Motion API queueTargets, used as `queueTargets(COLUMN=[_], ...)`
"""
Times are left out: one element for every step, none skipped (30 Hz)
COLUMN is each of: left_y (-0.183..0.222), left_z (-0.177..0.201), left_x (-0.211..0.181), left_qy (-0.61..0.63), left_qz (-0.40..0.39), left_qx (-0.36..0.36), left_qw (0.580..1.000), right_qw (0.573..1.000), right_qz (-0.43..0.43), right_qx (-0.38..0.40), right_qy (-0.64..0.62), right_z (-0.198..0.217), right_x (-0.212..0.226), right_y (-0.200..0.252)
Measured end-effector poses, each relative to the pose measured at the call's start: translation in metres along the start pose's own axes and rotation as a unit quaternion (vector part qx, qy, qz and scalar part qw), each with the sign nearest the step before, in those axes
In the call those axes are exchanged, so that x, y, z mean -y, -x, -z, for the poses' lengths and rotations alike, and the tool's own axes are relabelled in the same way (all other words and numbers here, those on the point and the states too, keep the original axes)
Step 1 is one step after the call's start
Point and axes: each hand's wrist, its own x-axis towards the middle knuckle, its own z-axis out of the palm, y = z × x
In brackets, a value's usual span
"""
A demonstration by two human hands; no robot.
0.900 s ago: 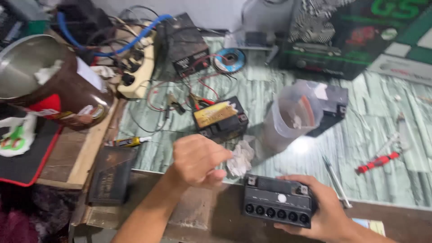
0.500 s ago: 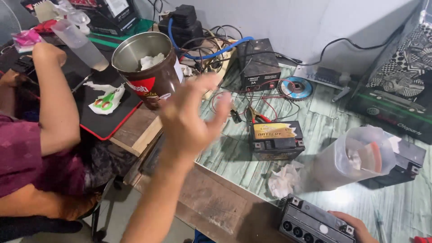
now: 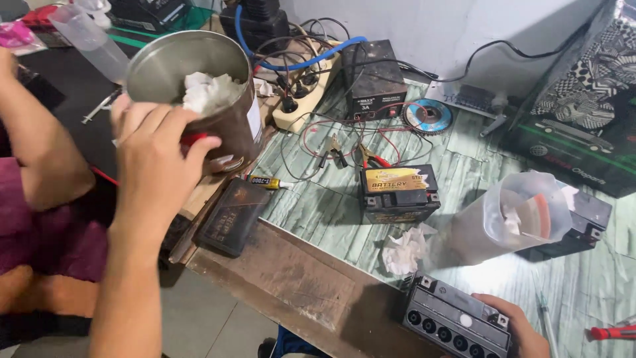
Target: Filling battery cells with liquid using a syringe and sealing them with caps on a workbench.
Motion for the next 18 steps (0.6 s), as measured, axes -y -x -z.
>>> queueTargets(left_y=[0.008, 0.019, 0.030, 0.039, 0.048, 0.056, 0.060, 0.065, 0.070, 0.071, 0.072, 0.071, 0.075, 0.079, 0.083, 0.082, 0.081, 0.080], left_z=[0.022, 0.043, 0.065, 0.067, 0.072, 0.082, 0.080, 0.079, 0.078, 0.079, 0.080, 0.080, 0.076, 0.073, 0.069, 0.072, 0.074, 0.077], left_x=[-0.010, -0.024, -0.035, -0.046, -0.054, -0.057, -0.066, -0.076, -0.086, -0.100, -0.114, -0.126, -0.126, -0.125, -0.124, -0.125, -0.126, -0.127], left_qy=[0.010, 0.026, 0.043, 0.060, 0.138, 0.202, 0.202, 0.235, 0.268, 0.274, 0.312, 0.347, 0.350, 0.372, 0.394, 0.392, 0.403, 0.414], left_qz=[-0.003, -0.012, -0.022, -0.022, -0.015, -0.008, -0.008, -0.005, -0.001, 0.001, 0.014, 0.025, 0.025, -0.016, -0.057, -0.053, -0.064, -0.074], left_qx=[0.003, 0.006, 0.010, 0.017, 0.014, 0.001, -0.001, -0.005, -0.010, -0.006, 0.003, 0.005, 0.001, 0.009, 0.018, 0.014, 0.021, 0.030], left_qw=[1.000, 1.000, 0.999, 0.998, 0.990, 0.979, 0.979, 0.972, 0.963, 0.962, 0.950, 0.938, 0.937, 0.928, 0.917, 0.919, 0.913, 0.907], right_qw=[1.000, 0.987, 0.947, 0.952, 0.951, 0.943, 0.943, 0.954, 0.963, 0.965, 0.952, 0.933, 0.933, 0.955, 0.972, 0.971, 0.968, 0.962], right_qz=[-0.009, 0.155, 0.315, 0.300, 0.307, 0.330, 0.332, 0.299, 0.265, 0.259, 0.303, 0.353, 0.354, 0.286, 0.216, 0.220, 0.208, 0.192], right_qx=[-0.006, -0.030, -0.056, -0.063, -0.021, 0.025, 0.024, 0.009, -0.006, -0.006, -0.024, -0.045, -0.048, -0.071, -0.093, -0.091, -0.144, -0.194], right_qy=[0.000, -0.011, -0.021, -0.013, 0.005, 0.014, 0.014, 0.029, 0.044, 0.047, 0.045, 0.041, 0.044, 0.024, 0.003, 0.006, -0.009, -0.024], right_z=[-0.008, -0.011, -0.015, -0.009, -0.003, -0.006, -0.007, -0.005, -0.004, -0.004, -0.004, -0.004, -0.001, 0.002, 0.004, 0.004, 0.005, 0.004], right_x=[-0.001, -0.011, -0.021, -0.017, -0.010, 0.003, 0.005, 0.005, 0.005, -0.001, -0.006, -0.008, -0.012, -0.014, -0.015, -0.002, 0.012, 0.024], right_y=[-0.007, -0.004, -0.002, 0.005, 0.013, 0.009, 0.009, 0.011, 0.014, 0.014, 0.015, 0.011, 0.018, 0.020, 0.022, 0.034, 0.047, 0.059])
